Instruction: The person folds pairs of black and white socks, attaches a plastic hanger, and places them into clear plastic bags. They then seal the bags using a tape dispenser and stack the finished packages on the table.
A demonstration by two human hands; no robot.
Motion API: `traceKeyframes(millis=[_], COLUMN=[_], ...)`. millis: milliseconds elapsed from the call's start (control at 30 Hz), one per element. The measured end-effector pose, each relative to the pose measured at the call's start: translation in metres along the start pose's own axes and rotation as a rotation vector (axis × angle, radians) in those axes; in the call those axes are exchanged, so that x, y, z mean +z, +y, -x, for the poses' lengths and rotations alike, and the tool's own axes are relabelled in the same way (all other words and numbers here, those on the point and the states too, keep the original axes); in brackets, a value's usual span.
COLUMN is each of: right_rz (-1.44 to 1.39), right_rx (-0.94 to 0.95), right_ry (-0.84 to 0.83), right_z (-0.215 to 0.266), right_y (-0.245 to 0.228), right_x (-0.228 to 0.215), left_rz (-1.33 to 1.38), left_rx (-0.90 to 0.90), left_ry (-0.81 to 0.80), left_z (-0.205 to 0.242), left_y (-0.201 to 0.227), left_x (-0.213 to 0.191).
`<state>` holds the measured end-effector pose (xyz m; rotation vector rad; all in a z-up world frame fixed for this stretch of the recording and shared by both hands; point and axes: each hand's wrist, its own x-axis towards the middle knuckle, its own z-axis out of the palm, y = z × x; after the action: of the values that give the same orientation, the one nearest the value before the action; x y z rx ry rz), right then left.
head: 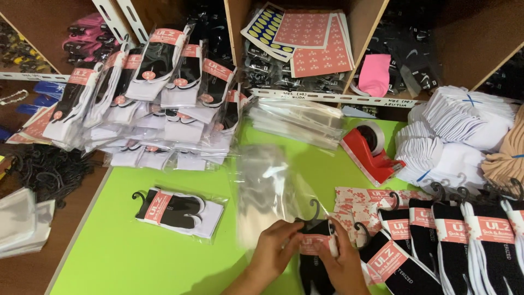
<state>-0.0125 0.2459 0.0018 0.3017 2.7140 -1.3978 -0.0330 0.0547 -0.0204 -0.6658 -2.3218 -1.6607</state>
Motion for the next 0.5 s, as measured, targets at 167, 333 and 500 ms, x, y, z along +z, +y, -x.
traceKeyframes(millis=[167, 333, 500], right_rz=[-0.812, -0.776, -0.492], right_rx=[0.318, 0.247, 0.166], right_ry=[-0.089, -0.354, -0.442], right_z=[0.018, 0.001, -0.01], right_y=[-0.033, -0.009, -0.002], right_x=[0.001, -0.024, -0.041], left_rz=[1.214, 1.202, 0.931], left_rx=[-1.029, -0.971, -0.884], left_ry=[0.442, 0.227, -0.023], left_z=[-0.002, -0.006, 0.002], left_y=[-0.014, -0.008, 0.012], left_x=[0.015, 0.011, 0.01])
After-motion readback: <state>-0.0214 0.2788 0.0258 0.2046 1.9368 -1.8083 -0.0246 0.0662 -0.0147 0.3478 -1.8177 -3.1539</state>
